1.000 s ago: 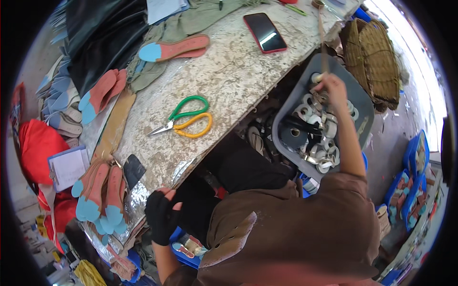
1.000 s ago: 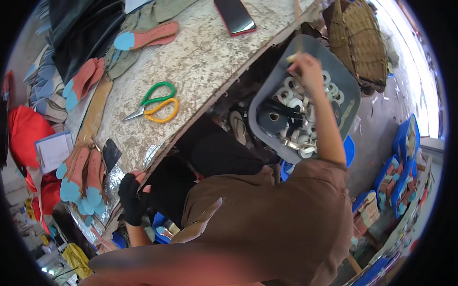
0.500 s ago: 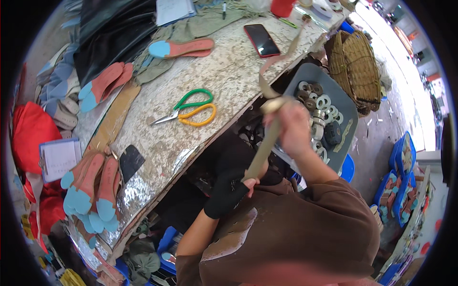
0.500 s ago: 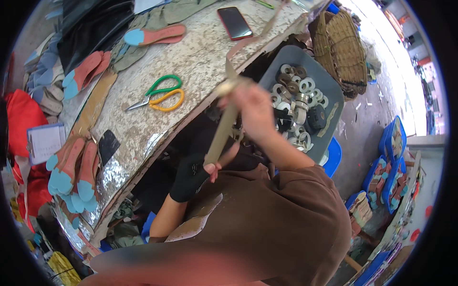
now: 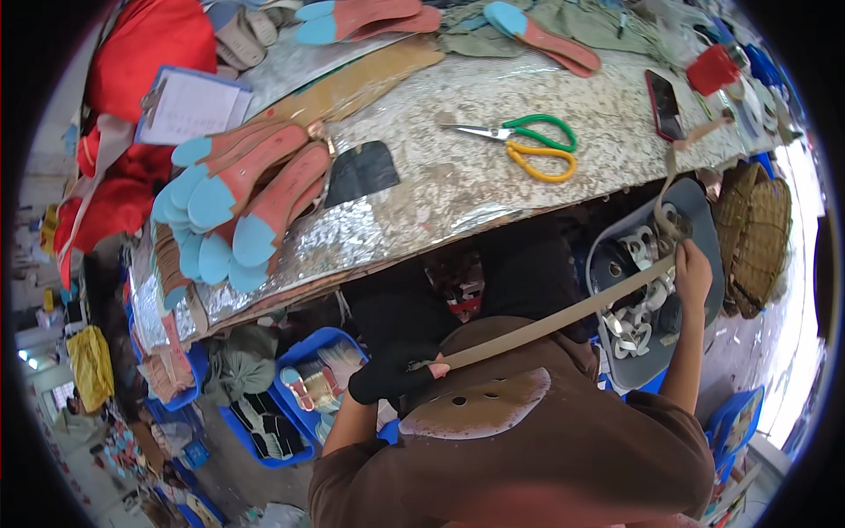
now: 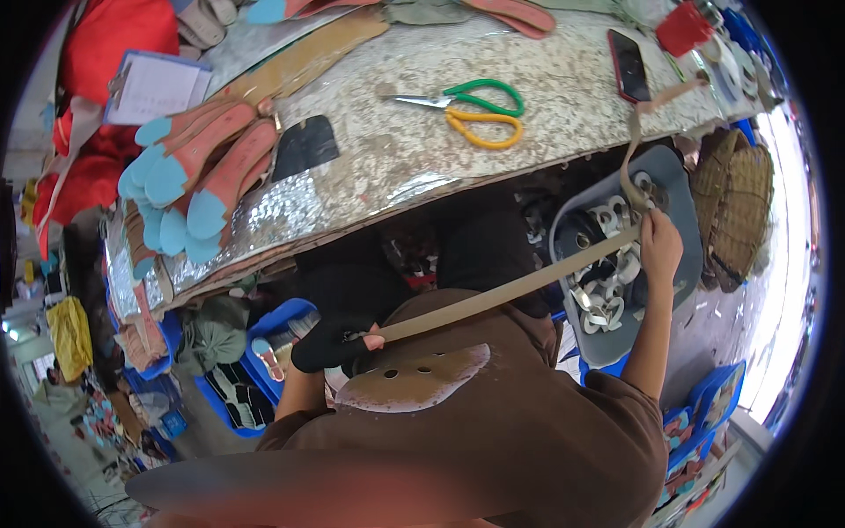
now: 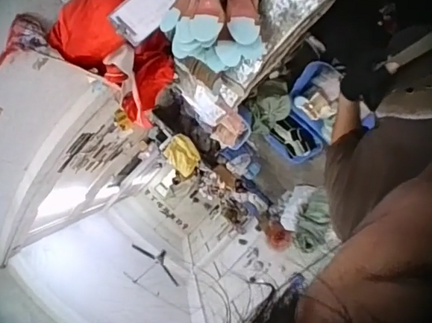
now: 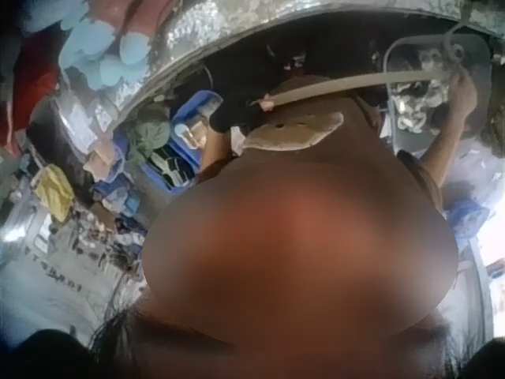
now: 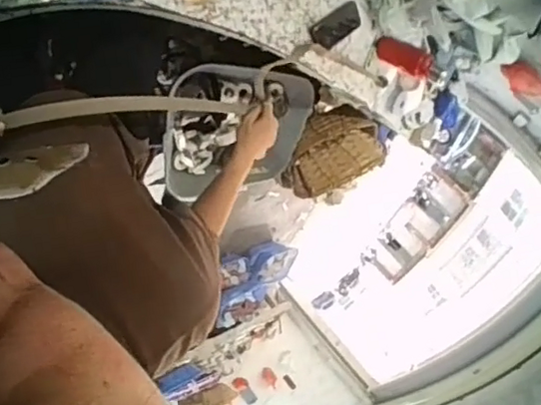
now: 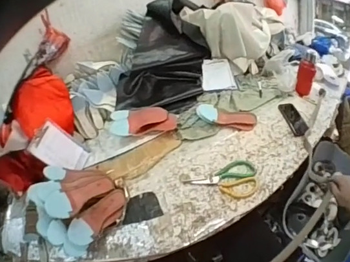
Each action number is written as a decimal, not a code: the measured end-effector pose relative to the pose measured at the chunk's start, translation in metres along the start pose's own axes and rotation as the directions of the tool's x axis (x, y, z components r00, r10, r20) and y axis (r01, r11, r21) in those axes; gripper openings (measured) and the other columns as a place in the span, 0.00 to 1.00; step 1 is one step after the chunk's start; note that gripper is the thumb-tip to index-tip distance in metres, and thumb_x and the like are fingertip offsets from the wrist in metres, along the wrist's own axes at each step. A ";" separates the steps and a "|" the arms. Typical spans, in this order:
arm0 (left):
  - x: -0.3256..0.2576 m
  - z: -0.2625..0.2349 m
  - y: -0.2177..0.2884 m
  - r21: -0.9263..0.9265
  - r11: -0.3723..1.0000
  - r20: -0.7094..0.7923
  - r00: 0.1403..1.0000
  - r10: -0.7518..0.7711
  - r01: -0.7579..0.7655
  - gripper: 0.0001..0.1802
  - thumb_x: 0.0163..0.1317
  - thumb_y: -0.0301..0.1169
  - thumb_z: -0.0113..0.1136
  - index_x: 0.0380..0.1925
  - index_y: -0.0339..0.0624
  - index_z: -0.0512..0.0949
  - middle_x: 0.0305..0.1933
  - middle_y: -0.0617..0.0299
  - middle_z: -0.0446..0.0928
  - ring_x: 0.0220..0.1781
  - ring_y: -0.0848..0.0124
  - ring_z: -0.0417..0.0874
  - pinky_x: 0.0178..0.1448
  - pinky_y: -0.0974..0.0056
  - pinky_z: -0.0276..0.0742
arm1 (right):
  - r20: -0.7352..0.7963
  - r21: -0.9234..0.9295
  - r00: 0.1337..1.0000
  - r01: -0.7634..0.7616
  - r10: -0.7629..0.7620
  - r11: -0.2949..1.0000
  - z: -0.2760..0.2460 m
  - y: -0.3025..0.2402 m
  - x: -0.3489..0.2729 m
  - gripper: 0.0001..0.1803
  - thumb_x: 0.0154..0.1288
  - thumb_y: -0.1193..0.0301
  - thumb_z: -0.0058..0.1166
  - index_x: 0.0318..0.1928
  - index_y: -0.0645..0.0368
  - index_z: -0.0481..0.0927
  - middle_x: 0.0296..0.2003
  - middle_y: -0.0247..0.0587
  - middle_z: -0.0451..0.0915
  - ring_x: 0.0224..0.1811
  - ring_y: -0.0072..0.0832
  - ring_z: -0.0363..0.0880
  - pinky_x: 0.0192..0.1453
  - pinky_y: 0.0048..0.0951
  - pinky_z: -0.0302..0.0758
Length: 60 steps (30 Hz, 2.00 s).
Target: The recorder is attaching a leather-like trim or strap to the edge of shoe soles using adhesive and scissors.
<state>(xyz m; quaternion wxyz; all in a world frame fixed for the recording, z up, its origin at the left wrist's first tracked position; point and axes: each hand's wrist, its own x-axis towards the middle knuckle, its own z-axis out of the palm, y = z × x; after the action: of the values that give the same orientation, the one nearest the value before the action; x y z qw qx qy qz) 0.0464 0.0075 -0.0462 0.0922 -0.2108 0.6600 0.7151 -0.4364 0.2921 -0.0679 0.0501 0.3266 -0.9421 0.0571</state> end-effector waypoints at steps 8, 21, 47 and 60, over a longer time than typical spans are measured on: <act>0.046 0.025 0.034 -0.211 0.784 -0.308 0.801 0.513 -0.583 0.19 0.65 0.40 0.60 0.21 0.37 0.79 0.37 0.54 0.80 0.46 0.60 0.79 0.52 0.59 0.72 | -0.139 0.434 0.909 0.412 -0.392 0.801 -0.029 -0.150 0.026 0.08 0.61 0.71 0.62 0.38 0.60 0.80 0.30 0.43 0.78 0.31 0.42 0.79 0.35 0.35 0.74; 0.067 0.026 0.017 -0.775 0.187 -0.567 0.796 0.214 -0.603 0.38 0.72 0.59 0.39 0.67 0.37 0.64 0.54 0.50 0.76 0.54 0.62 0.78 0.60 0.60 0.74 | 0.170 0.980 0.483 0.008 -0.859 0.198 -0.011 -0.299 -0.056 0.21 0.69 0.68 0.55 0.59 0.60 0.70 0.43 0.44 0.78 0.45 0.26 0.79 0.49 0.28 0.75; 0.065 0.033 0.001 -0.465 0.796 -0.644 0.765 -0.004 -0.388 0.11 0.66 0.25 0.59 0.47 0.37 0.71 0.28 0.61 0.79 0.27 0.79 0.76 0.33 0.73 0.74 | 0.147 0.989 0.777 -0.108 -0.612 0.099 0.028 -0.323 -0.026 0.19 0.64 0.80 0.60 0.54 0.62 0.72 0.38 0.36 0.83 0.40 0.20 0.81 0.49 0.21 0.76; 0.058 0.027 0.021 -0.437 0.821 -0.702 0.710 -0.055 -0.368 0.09 0.66 0.30 0.61 0.43 0.37 0.76 0.24 0.66 0.78 0.23 0.83 0.72 0.28 0.76 0.66 | -0.005 0.227 0.683 0.712 -0.730 0.665 -0.010 -0.280 0.100 0.22 0.62 0.74 0.54 0.58 0.58 0.71 0.46 0.51 0.80 0.47 0.52 0.78 0.50 0.40 0.75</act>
<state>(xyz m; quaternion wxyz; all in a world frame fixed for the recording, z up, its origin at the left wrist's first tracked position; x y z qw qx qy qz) -0.0191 0.0231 -0.0502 -0.2871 -0.4176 0.4290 0.7478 -0.3404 0.0137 -0.0238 -0.0072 0.6781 -0.7255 0.1177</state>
